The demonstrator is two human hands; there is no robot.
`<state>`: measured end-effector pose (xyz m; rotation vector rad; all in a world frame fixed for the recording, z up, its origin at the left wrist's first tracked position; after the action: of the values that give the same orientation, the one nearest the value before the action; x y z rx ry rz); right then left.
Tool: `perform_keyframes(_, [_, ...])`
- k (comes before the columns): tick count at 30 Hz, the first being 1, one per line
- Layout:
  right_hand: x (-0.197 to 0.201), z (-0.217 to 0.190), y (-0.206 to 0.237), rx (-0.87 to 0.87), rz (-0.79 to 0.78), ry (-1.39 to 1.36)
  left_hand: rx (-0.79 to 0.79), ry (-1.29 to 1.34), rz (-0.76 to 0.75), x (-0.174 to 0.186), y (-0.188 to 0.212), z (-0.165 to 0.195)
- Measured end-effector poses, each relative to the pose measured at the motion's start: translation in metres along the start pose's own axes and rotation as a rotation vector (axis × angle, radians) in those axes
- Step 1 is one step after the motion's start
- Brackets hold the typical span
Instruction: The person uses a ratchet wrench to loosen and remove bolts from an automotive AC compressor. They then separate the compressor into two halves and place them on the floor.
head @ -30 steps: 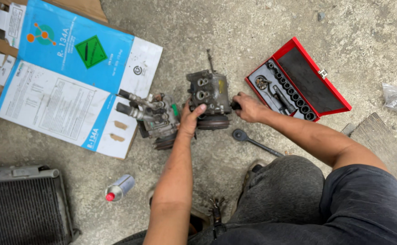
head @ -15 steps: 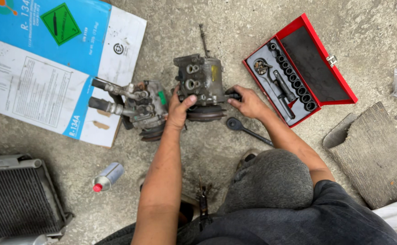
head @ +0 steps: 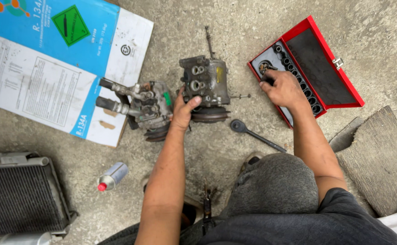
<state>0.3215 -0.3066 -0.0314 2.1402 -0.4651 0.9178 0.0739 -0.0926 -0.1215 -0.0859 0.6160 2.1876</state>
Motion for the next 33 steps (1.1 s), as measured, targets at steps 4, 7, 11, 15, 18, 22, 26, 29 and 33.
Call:
perform_keyframes(4, [-0.008, -0.014, -0.018, 0.064, -0.054, -0.086, 0.022, -0.028, 0.025, 0.002, -0.001, -0.003])
perform_keyframes(7, [-0.050, -0.026, -0.023, 0.019, -0.329, 0.041, -0.012, -0.026, 0.015, 0.001, 0.001, -0.004])
perform_keyframes(11, [-0.054, -0.013, -0.022, -0.039, -0.414, 0.157, -0.018, -0.029, 0.012, 0.000, -0.001, -0.005])
perform_keyframes(15, [-0.005, 0.018, -0.025, -0.050, -0.316, -0.059, 0.004, -0.019, 0.021, -0.002, -0.002, -0.006])
perform_keyframes(18, [0.020, 0.037, -0.042, -0.217, -0.169, -0.034, -0.001, -0.009, 0.019, -0.004, -0.002, -0.005])
perform_keyframes(22, [0.002, 0.026, -0.077, -0.130, 0.035, -0.314, -0.020, -0.049, 0.024, -0.005, -0.003, -0.003])
perform_keyframes(26, [-0.031, 0.017, -0.081, -0.053, 0.182, -0.286, -0.024, -0.041, 0.030, -0.006, -0.003, -0.003])
perform_keyframes(29, [-0.046, 0.021, -0.051, -0.087, 0.155, -0.250, -0.036, -0.022, 0.012, -0.007, -0.004, -0.002])
perform_keyframes(33, [-0.065, 0.025, -0.005, -0.132, -0.028, -0.207, -0.027, -0.112, 0.029, -0.009, -0.005, 0.006])
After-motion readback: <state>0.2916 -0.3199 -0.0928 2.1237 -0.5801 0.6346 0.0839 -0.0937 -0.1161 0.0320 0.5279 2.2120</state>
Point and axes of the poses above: each hand's wrist, its own y-axis away from the middle knuckle, its own x-axis out of the back of the hand, z = x × y, the point moved 4 cm from there along -y, towards the middle knuckle, and after that the axes turned 3 degrees about -x, right-handed, at the moved point
